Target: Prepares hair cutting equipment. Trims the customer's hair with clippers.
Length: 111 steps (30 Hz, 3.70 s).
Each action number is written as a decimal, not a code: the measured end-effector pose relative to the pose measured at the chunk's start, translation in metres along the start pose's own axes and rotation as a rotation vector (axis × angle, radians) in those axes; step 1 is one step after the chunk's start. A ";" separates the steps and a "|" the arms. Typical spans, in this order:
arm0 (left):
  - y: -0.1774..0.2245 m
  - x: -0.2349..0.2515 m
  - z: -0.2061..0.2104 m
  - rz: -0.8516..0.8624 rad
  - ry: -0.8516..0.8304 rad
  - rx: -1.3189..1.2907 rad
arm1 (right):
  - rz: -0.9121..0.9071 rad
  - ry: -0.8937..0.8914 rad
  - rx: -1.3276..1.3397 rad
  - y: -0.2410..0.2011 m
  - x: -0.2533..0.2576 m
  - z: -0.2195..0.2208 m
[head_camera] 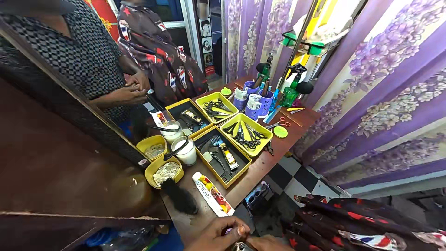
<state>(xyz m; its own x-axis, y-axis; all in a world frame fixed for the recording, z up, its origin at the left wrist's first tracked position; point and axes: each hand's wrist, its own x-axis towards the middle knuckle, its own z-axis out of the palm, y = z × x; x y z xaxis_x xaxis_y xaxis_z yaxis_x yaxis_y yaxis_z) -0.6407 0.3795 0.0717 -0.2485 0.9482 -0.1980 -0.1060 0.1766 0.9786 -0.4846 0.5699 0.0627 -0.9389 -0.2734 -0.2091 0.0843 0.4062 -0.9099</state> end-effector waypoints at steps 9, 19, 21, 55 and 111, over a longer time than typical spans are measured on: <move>0.018 0.078 0.012 -0.098 0.094 -0.100 | 0.092 0.163 -0.255 0.005 -0.002 -0.050; 0.055 0.152 -0.082 -0.733 0.510 1.170 | 0.374 0.457 -0.327 0.044 -0.029 -0.070; 0.060 0.162 -0.095 -0.831 0.453 1.198 | 0.364 0.506 -0.330 0.048 -0.035 -0.073; 0.049 0.171 0.024 0.099 0.399 0.443 | 0.420 0.519 0.164 0.030 -0.040 -0.118; 0.007 0.267 0.107 0.193 0.092 0.163 | 0.527 0.725 0.131 0.099 -0.106 -0.130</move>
<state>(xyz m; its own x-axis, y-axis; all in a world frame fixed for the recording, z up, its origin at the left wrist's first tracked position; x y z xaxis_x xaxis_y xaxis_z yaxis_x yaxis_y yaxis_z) -0.6047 0.6619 0.0317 -0.3365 0.9417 -0.0041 0.1062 0.0423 0.9934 -0.4201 0.7523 0.0408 -0.7441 0.5540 -0.3734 0.5581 0.2084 -0.8032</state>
